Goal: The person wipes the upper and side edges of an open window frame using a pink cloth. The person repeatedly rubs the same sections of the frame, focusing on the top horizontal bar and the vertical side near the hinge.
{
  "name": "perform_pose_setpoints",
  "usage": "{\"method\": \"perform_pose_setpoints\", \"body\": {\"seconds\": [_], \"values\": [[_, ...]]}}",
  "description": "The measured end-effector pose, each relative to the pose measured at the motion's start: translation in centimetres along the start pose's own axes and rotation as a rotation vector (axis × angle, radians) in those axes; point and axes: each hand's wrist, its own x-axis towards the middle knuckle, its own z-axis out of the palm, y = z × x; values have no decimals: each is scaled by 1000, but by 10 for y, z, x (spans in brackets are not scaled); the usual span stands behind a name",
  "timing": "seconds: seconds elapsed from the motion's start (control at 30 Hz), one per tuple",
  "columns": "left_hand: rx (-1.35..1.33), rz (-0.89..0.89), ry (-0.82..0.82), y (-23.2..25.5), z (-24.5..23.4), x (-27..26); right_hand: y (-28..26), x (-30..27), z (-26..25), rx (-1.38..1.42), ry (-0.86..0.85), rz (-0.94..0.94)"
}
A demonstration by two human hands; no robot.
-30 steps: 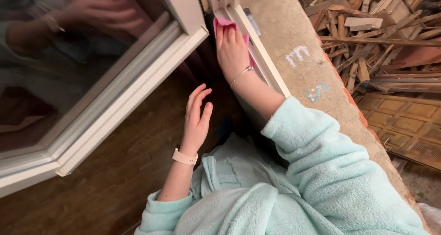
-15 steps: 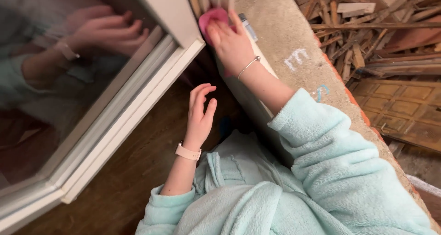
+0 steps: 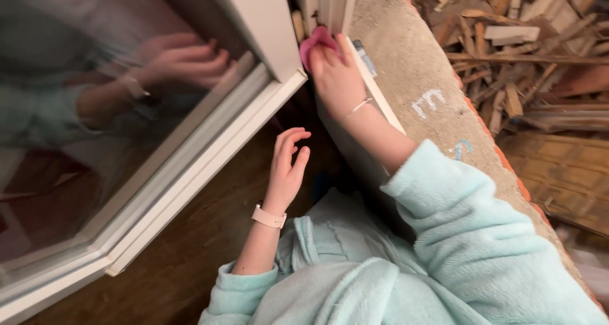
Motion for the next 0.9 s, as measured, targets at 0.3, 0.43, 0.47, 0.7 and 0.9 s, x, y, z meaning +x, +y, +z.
{"method": "perform_pose_setpoints", "body": {"seconds": [0.3,0.43,0.47,0.7,0.9], "values": [[-43,14,-91,28,3,8,13,-41,5,101,-33,-102],[-23,41,-92,30,7,6,-1,-23,11,-31,-68,-93],[-19,33,-98,31,7,3,-2,-18,12,14,-45,-74],[-29,-4,-73,31,6,-13,2,-10,16,111,-52,-20],[-21,19,-88,44,9,-18,0,-51,-7,50,-47,-72]]}}
